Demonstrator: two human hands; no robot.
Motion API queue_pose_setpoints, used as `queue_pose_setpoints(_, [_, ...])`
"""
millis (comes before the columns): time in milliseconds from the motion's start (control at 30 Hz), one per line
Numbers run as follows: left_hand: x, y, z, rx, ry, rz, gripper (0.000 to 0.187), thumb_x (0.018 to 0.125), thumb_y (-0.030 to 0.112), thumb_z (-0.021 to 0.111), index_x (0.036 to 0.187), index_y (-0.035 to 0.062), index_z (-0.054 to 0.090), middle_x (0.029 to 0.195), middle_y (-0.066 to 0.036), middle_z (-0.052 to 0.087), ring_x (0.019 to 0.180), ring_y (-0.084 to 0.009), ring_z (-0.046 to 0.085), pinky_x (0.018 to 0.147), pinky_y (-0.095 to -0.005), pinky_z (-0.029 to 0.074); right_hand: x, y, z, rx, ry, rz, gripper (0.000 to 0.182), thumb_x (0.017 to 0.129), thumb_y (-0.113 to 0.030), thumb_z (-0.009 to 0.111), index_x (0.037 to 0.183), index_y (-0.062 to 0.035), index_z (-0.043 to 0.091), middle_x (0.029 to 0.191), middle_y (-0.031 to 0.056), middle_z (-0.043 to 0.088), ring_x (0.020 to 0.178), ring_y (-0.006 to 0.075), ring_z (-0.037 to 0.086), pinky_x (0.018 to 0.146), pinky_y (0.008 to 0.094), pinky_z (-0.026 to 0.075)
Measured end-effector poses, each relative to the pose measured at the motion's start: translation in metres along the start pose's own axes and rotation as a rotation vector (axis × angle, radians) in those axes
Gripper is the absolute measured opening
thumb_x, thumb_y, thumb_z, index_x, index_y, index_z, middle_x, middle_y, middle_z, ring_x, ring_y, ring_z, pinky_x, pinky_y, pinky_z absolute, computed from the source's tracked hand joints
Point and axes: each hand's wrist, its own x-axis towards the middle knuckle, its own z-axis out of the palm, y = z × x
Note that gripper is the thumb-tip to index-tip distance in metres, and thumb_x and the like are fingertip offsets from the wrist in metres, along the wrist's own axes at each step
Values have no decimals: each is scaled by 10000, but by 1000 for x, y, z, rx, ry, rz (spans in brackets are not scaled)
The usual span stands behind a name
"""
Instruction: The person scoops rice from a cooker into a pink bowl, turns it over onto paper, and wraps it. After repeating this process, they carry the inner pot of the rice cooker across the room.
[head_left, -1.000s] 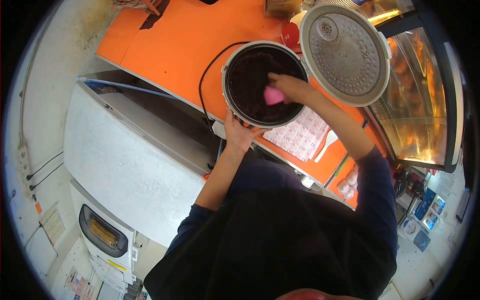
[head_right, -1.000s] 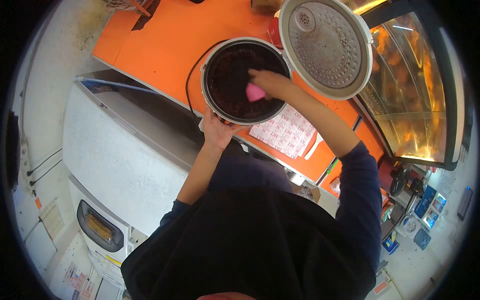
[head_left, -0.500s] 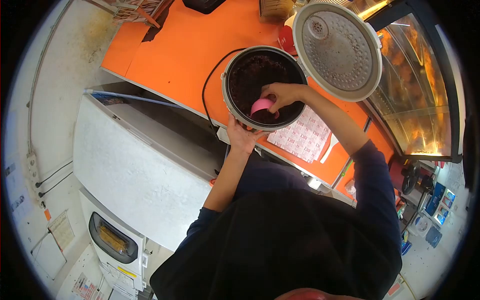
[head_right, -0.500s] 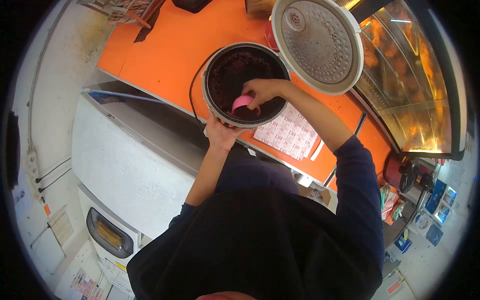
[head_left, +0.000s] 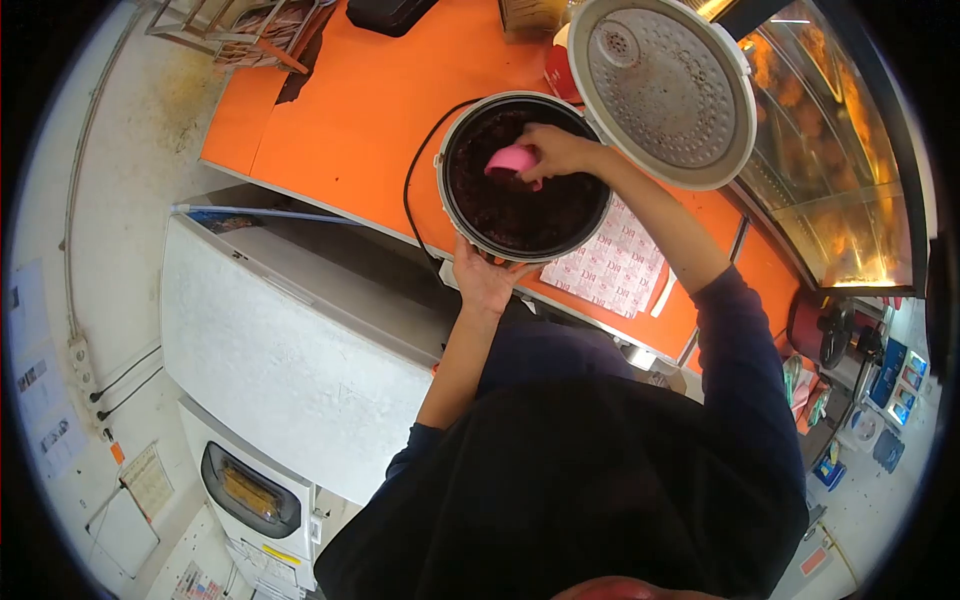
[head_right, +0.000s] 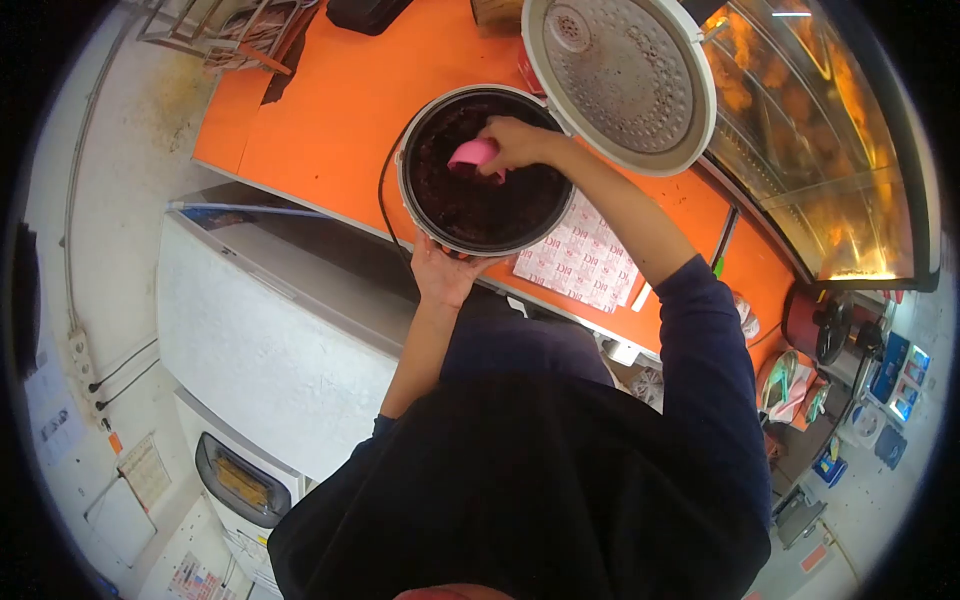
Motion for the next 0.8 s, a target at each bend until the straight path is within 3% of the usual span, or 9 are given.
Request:
queue_pose_setpoints(67, [-1,1,1,8,-6,-4,638,934,578,339,1373,115,318,1348,-216,362,1223,-450,435,914,-697,424,3,-5,16,-257,176,-251,536,640,-201,798,1070,60,609,1031,185,527,932,306,591,811,367,491])
queue_pose_setpoints(100, [-2,2,2,8,-6,-2,632,936,573,339,1372,116,322,1343,-216,367,1220,-445,441,916,-694,424,3,-13,26,-232,150,-173,603,589,-208,819,1091,51,610,1050,201,519,1063,363,516,923,390,435])
queue_pose_setpoints(233, [-2,2,1,-37,60,-5,616,955,526,338,1414,119,278,1377,-243,324,1283,-459,353,919,-755,364,-5,-26,58,-141,137,-199,614,581,-197,819,1101,55,612,1071,214,513,1048,367,525,929,399,433])
queue_pose_setpoints(300, [4,4,-7,-116,-15,-55,624,956,519,341,1415,102,274,1397,-246,305,1283,-460,353,913,-756,366,-4,-19,62,-128,27,-115,566,645,-218,787,1106,62,615,1174,231,500,910,285,628,722,325,533])
queue_pose_setpoints(333, [5,4,-7,-110,-21,-58,624,956,519,341,1415,102,274,1397,-246,305,1283,-460,353,913,-756,366,-6,-15,57,-129,35,-114,566,645,-218,787,1106,62,615,1174,231,500,910,285,628,722,325,533])
queue_pose_setpoints(400, [4,4,-7,-80,-51,-36,639,957,523,330,1414,80,270,1401,-250,300,1281,-460,354,916,-753,367,-12,-9,48,119,-154,76,507,691,-227,750,1084,69,629,994,187,610,727,222,649,593,293,519])
queue_pose_setpoints(600, [2,6,-5,-75,-30,-63,618,963,525,304,1402,89,298,1386,-242,325,1278,-460,360,917,-753,370,-19,-14,35,262,-116,-45,517,705,-288,729,1077,60,639,746,112,658,647,175,637,591,278,499])
queue_pose_setpoints(733, [3,5,-5,5,-29,-50,662,937,578,335,1373,83,281,1294,-224,377,1226,-449,429,912,-709,422,-20,-33,19,213,-220,54,470,702,-191,717,1041,119,618,968,126,579,682,183,616,558,280,489])
queue_pose_setpoints(800, [3,4,-5,39,-20,-29,660,936,579,343,1376,91,278,1312,-220,351,1231,-454,416,915,-714,416,-22,-36,15,115,-238,39,530,699,-340,698,1053,52,654,757,117,665,650,175,639,611,286,504])
